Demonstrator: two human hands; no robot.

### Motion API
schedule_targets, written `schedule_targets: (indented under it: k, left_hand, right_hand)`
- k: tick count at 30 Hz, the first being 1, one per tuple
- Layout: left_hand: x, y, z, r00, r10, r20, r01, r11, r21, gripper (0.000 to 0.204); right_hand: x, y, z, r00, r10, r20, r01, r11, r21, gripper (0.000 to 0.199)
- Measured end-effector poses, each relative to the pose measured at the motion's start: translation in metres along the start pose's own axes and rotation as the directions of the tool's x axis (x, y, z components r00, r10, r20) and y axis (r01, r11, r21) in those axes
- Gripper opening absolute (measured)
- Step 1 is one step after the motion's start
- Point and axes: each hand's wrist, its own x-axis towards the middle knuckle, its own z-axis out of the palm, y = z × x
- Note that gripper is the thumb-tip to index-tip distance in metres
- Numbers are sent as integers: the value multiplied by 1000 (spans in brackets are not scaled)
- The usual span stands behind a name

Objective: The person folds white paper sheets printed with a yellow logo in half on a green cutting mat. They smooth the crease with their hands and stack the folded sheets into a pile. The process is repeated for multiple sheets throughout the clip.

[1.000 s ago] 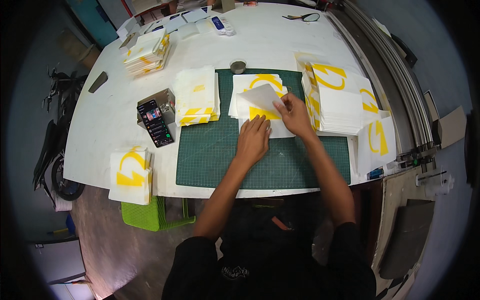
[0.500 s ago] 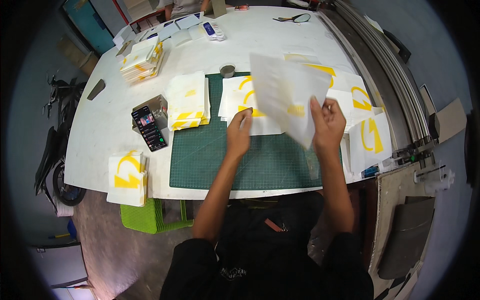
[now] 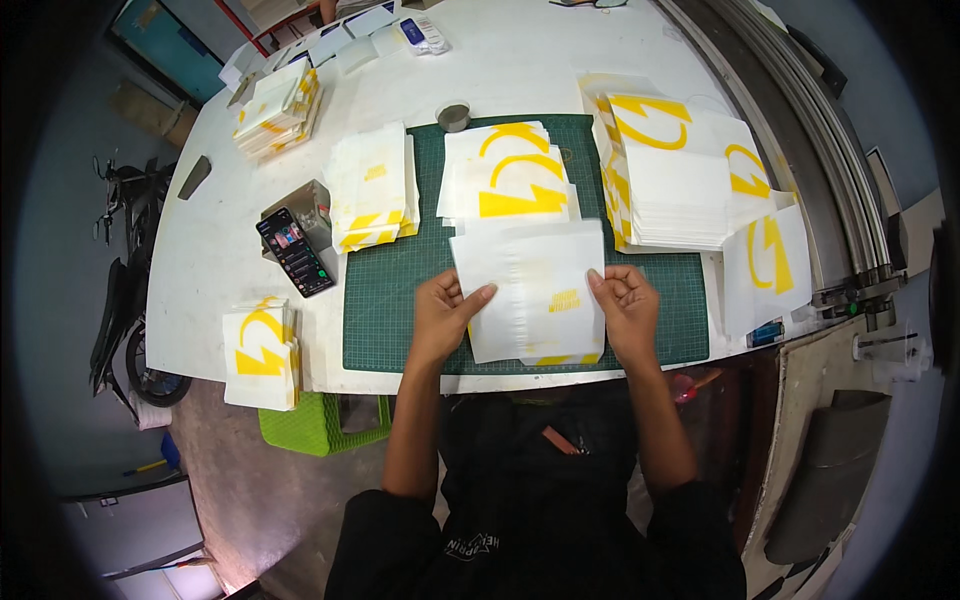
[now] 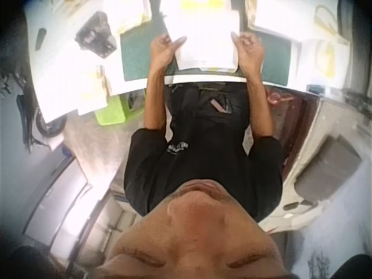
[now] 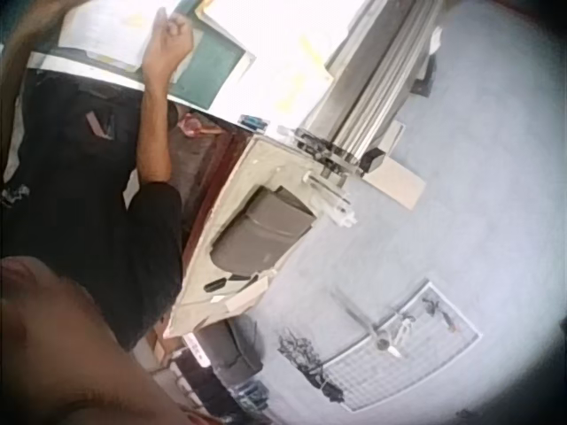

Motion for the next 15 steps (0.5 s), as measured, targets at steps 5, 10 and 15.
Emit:
schedule_targets:
  k: [5, 10, 15]
  left_hand:
    - [-13, -4, 0, 990, 51, -134, -52, 999, -4, 29]
    - [-27, 9, 5, 996, 36, -81, -25, 991, 128, 27]
    - [-42, 27, 11, 997, 73, 12, -73, 945, 318, 25]
  right_hand:
    - [-23, -6, 5, 994, 87, 71, -83, 995, -64, 32]
    - [-20, -36, 5, 791, -592, 155, 545, 567, -618, 26]
    - [-4, -87, 37, 691, -518, 504, 706, 334, -625, 25]
